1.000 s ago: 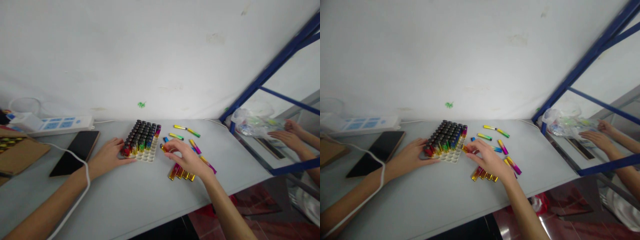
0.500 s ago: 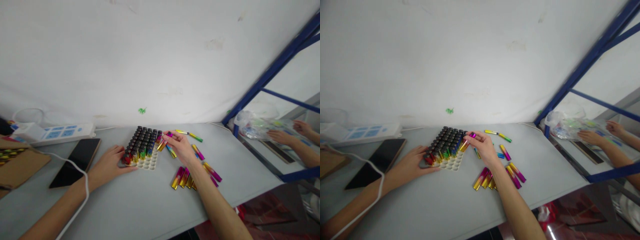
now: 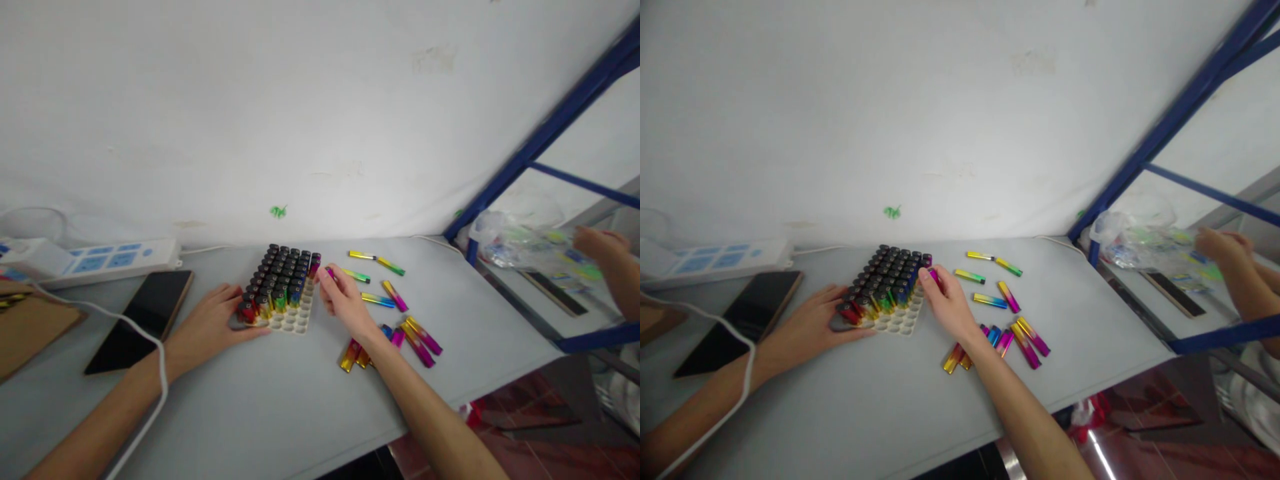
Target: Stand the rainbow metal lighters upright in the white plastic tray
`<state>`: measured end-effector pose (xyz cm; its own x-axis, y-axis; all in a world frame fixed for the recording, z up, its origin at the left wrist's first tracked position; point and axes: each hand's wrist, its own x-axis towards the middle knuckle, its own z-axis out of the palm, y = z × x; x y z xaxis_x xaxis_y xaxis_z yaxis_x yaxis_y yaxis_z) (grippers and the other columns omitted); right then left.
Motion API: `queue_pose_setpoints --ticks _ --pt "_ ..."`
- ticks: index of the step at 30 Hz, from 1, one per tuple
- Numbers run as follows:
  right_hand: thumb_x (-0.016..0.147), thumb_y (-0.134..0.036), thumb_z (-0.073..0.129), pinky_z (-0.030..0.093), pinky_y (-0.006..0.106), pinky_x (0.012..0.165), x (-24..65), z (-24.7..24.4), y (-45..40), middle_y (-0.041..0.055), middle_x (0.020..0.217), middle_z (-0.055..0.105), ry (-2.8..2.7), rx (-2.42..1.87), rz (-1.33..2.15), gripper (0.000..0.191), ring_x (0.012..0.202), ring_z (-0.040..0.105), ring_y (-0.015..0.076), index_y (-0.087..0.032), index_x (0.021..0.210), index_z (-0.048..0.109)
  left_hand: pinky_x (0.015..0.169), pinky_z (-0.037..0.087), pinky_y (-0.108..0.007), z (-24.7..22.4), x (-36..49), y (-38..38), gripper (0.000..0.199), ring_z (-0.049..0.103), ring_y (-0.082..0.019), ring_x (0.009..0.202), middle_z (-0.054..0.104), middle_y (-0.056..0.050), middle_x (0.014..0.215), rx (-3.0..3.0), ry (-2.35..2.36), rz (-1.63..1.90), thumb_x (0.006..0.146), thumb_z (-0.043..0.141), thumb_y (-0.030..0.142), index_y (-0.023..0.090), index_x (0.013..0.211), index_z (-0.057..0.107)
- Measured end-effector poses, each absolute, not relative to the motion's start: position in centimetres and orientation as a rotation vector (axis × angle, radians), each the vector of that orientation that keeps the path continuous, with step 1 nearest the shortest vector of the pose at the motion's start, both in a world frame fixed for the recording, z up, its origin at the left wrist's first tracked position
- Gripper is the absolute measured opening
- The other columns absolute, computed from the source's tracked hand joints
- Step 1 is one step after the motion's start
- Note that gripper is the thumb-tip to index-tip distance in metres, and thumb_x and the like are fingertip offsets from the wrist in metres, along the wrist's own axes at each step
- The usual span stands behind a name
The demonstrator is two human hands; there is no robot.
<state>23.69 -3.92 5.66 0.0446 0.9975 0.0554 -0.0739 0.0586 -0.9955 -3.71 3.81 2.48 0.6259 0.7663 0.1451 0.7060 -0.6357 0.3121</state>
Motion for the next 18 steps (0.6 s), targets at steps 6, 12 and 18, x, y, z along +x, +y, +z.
queue_pose_setpoints --ticks 6,12,18 --pt "0.098 -0.054 0.055 0.024 0.028 0.054 24.1 3.8 -3.5 -0.0062 0.056 0.034 -1.225 -1.362 0.844 0.049 0.056 0.033 0.012 -0.025 0.061 0.037 0.098 0.053 -0.047 2.8 -3.6 3.7 0.067 0.067 -0.035 0.102 0.075 -0.011 0.102 2.602 1.204 0.38 0.077 0.064 0.09 0.024 0.088 0.076" --pt "0.098 -0.048 0.053 0.029 0.028 0.06 24.3 3.9 -3.6 -0.0057 0.06 0.04 -1.298 -1.483 0.638 0.042 0.062 0.039 0.0139 -0.025 0.065 0.04 0.1 0.052 -0.048 2.9 -3.6 3.6 0.065 0.066 -0.034 0.105 0.074 -0.011 0.102 2.597 1.201 0.35 0.08 0.065 0.086 0.023 0.089 0.078" --pt "0.105 -0.06 0.051 0.043 0.029 0.066 24.7 4.1 -3.5 -0.0039 0.076 0.057 -1.334 -1.475 0.644 0.036 0.07 0.054 0.0169 -0.025 0.098 0.054 0.101 0.052 -0.049 2.9 -3.5 3.8 0.068 0.067 -0.035 0.103 0.074 -0.012 0.103 2.602 1.19 0.356 0.078 0.066 0.088 0.023 0.092 0.078"
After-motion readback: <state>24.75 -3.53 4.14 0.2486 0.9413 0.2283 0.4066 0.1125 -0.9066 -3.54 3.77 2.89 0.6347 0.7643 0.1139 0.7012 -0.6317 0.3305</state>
